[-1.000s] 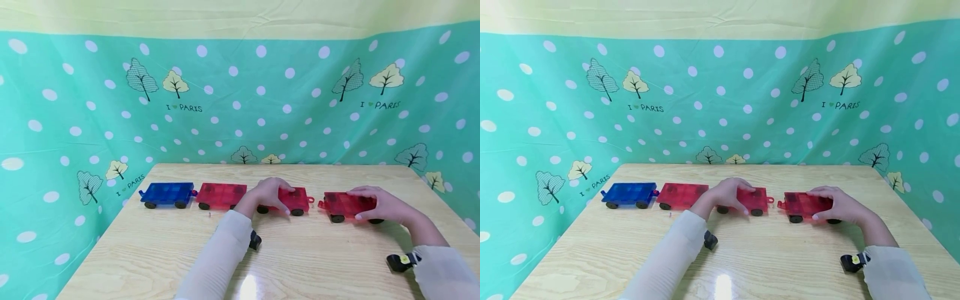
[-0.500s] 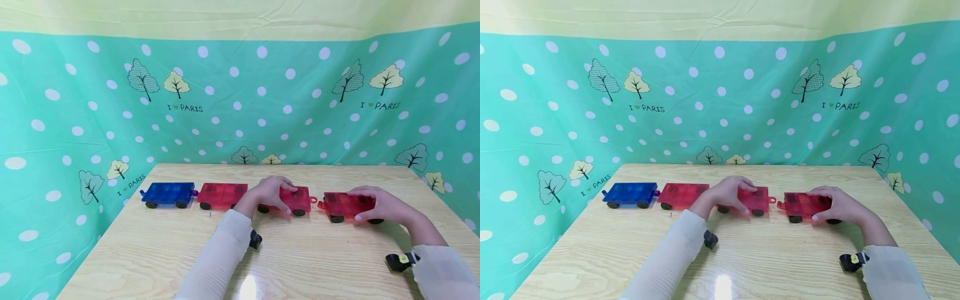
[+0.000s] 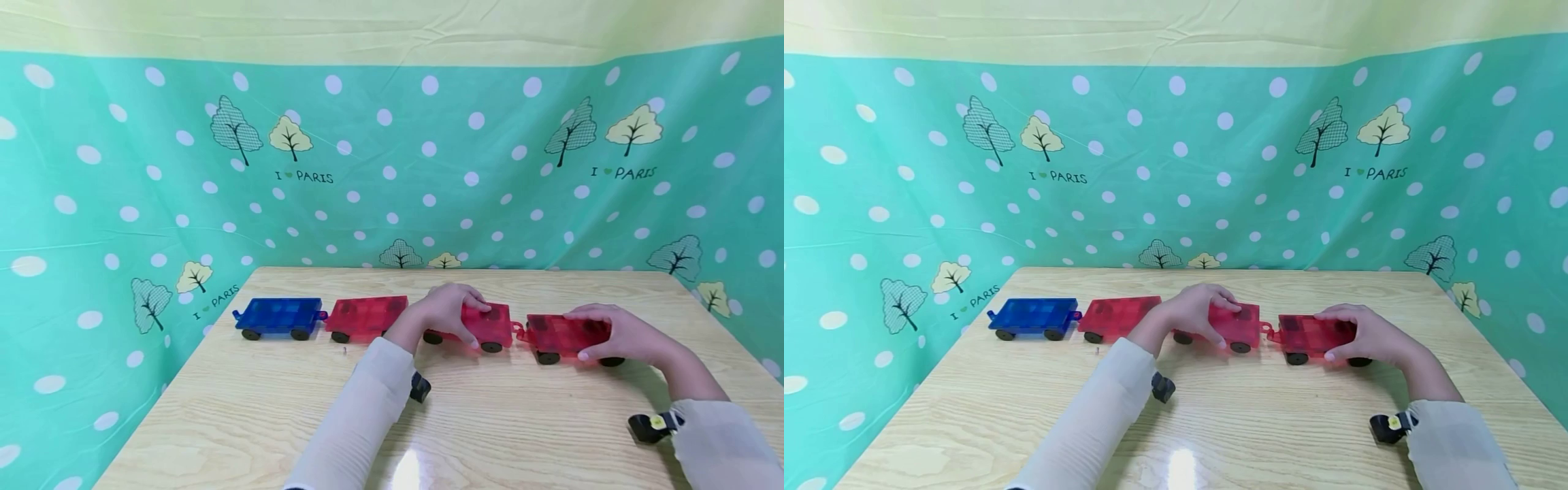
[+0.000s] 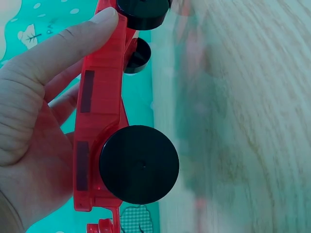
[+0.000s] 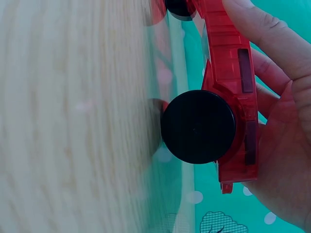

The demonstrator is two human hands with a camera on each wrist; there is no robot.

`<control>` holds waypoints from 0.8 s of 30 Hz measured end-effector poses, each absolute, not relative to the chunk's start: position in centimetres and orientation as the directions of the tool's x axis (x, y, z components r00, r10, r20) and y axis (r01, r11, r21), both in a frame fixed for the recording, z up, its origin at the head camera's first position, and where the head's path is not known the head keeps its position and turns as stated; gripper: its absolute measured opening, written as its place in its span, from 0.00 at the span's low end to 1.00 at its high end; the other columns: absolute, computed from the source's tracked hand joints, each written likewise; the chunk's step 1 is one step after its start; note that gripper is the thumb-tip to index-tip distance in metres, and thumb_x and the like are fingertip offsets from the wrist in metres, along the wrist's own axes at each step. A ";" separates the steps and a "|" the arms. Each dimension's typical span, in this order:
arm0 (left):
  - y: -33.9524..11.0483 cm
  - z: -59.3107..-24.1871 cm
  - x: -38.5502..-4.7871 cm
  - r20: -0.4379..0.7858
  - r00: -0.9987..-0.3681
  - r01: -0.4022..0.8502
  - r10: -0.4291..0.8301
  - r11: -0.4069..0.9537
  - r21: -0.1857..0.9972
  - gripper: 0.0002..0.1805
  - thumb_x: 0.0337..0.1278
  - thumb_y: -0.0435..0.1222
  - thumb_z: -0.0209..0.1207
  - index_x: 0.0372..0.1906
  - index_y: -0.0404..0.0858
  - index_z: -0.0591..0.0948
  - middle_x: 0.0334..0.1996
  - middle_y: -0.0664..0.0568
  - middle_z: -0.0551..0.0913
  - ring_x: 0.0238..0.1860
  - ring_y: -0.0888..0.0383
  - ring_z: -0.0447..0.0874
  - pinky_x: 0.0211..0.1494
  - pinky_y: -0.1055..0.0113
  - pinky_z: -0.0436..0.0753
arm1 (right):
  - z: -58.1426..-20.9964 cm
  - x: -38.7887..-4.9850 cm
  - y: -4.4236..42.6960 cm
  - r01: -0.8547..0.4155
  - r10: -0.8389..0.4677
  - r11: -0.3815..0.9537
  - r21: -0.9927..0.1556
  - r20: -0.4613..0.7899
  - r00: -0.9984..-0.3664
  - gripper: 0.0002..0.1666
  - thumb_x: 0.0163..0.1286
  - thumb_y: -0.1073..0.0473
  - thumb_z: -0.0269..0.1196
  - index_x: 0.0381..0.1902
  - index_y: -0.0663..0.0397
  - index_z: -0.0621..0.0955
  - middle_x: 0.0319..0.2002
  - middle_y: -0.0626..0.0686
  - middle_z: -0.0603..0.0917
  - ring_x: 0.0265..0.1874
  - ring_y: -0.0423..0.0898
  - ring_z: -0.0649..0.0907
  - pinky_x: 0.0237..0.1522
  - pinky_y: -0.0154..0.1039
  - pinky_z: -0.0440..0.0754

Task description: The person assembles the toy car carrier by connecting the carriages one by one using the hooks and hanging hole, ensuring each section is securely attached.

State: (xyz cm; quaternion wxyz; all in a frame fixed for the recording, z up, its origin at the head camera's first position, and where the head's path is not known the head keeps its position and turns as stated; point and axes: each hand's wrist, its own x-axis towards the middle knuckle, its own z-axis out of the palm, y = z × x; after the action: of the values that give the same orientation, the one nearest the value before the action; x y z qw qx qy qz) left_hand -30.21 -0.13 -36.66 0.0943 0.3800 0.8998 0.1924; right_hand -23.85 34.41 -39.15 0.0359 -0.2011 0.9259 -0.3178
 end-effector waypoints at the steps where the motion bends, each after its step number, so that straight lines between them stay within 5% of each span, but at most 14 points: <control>1: -0.1 -36.6 -30.2 -0.025 -0.692 0.647 0.721 0.636 0.421 0.37 0.38 0.48 0.78 0.61 0.55 0.80 0.62 0.60 0.74 0.65 0.60 0.67 0.61 0.63 0.72 | -39.2 -23.9 34.4 -0.350 -0.396 0.715 -0.605 0.062 -0.916 0.42 0.50 0.53 0.78 0.60 0.64 0.77 0.60 0.69 0.73 0.56 0.66 0.70 0.44 0.46 0.79; 24: -0.1 -37.8 -30.7 -0.071 -0.685 0.623 0.725 0.634 0.459 0.38 0.36 0.47 0.79 0.61 0.55 0.80 0.62 0.62 0.74 0.66 0.60 0.66 0.60 0.71 0.72 | -39.2 -24.0 33.9 -0.352 -0.405 0.713 -0.606 0.054 -0.913 0.42 0.50 0.53 0.78 0.61 0.63 0.77 0.61 0.69 0.72 0.57 0.67 0.69 0.46 0.50 0.79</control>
State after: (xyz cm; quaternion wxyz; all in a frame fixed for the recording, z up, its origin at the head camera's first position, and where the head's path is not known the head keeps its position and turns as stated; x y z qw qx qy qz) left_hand -30.71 -0.05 -37.81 0.1255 0.3765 0.8950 0.2037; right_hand -24.03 33.90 -39.22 0.0413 -0.2048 0.9245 -0.3188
